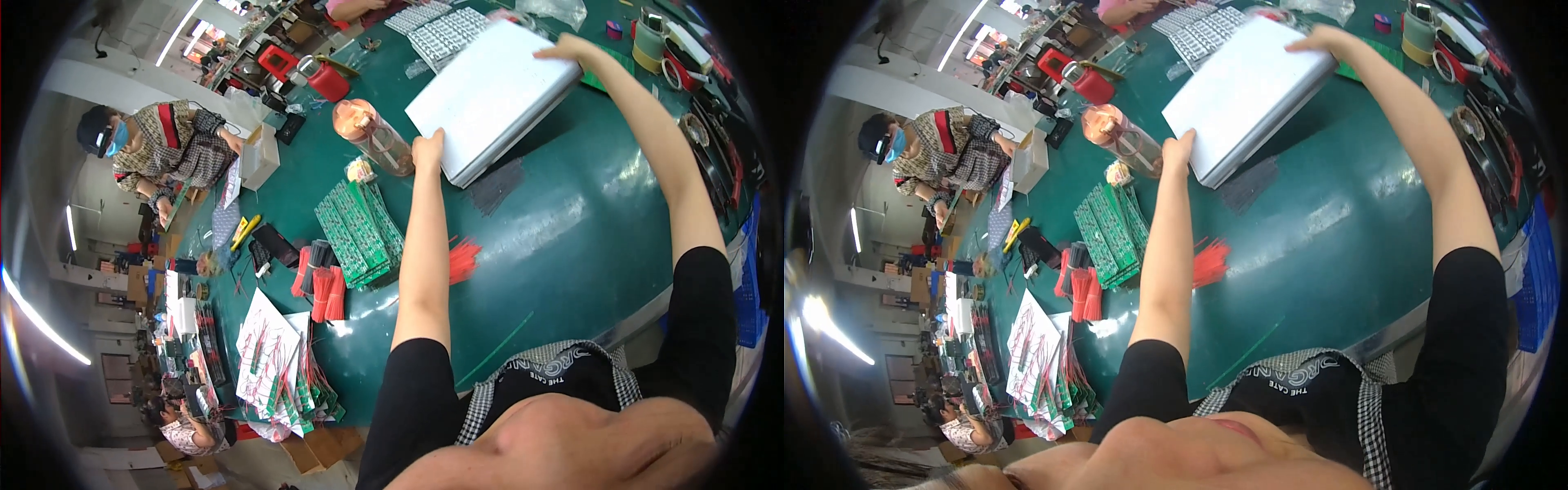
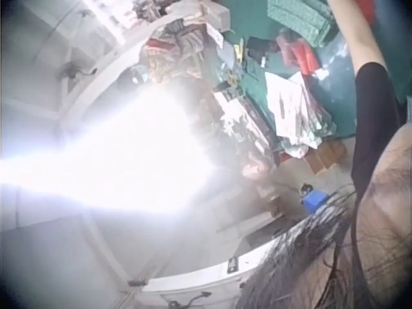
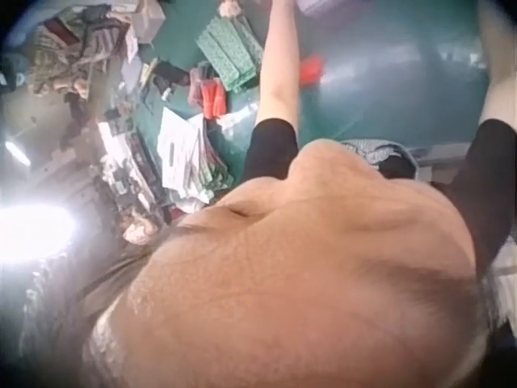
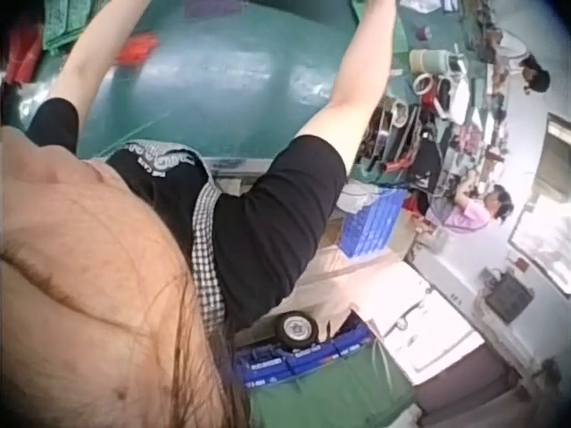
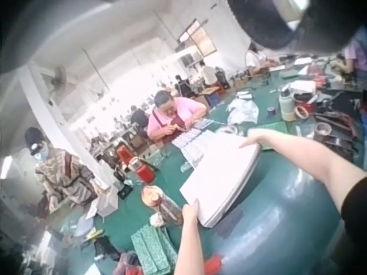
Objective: Sorting and counting stacks of green LED circuit boards at an assembly workbench.
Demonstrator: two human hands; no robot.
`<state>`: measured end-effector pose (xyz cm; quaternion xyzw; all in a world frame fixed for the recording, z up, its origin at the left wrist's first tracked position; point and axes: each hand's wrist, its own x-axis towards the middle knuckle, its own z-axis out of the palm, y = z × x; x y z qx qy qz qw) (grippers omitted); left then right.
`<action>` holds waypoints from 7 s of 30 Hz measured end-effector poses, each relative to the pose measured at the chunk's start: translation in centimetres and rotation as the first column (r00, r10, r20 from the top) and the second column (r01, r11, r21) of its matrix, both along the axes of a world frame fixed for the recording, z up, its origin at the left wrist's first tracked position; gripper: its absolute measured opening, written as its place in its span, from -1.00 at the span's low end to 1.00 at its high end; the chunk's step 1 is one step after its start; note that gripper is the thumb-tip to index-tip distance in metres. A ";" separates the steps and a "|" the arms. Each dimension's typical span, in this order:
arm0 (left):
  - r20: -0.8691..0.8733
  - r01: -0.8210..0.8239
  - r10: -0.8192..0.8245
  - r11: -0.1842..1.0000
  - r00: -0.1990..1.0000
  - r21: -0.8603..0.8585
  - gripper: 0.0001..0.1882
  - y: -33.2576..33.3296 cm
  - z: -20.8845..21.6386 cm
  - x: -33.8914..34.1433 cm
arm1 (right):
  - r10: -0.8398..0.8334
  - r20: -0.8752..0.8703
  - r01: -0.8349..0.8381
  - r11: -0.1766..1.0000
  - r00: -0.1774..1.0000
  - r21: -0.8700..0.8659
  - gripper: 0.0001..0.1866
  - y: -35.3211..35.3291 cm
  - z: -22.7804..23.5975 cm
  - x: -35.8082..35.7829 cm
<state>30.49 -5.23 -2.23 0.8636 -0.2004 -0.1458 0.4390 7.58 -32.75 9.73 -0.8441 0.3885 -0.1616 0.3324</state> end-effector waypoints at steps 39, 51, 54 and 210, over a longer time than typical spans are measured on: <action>0.119 0.473 -0.510 0.652 0.852 -0.593 -0.30 21.6 3.7 -26.8 | -0.191 0.715 -0.172 0.900 0.672 0.401 -0.25 18.1 -17.5 -34.8; 0.056 0.251 -0.336 0.571 0.940 -0.782 -0.15 21.1 7.1 -29.4 | -0.066 0.619 -0.188 0.923 0.783 0.336 -0.31 20.5 -16.7 -33.8; 0.098 0.291 -0.359 0.537 0.928 -0.792 -0.27 21.2 9.2 -29.7 | -0.084 0.645 -0.190 0.919 0.760 0.344 -0.30 21.6 -15.6 -33.6; 0.879 -0.215 0.153 0.975 0.452 -0.060 -0.77 33.3 19.9 3.4 | 0.406 -0.098 -0.364 0.654 0.908 -0.663 -0.44 37.4 7.7 -26.4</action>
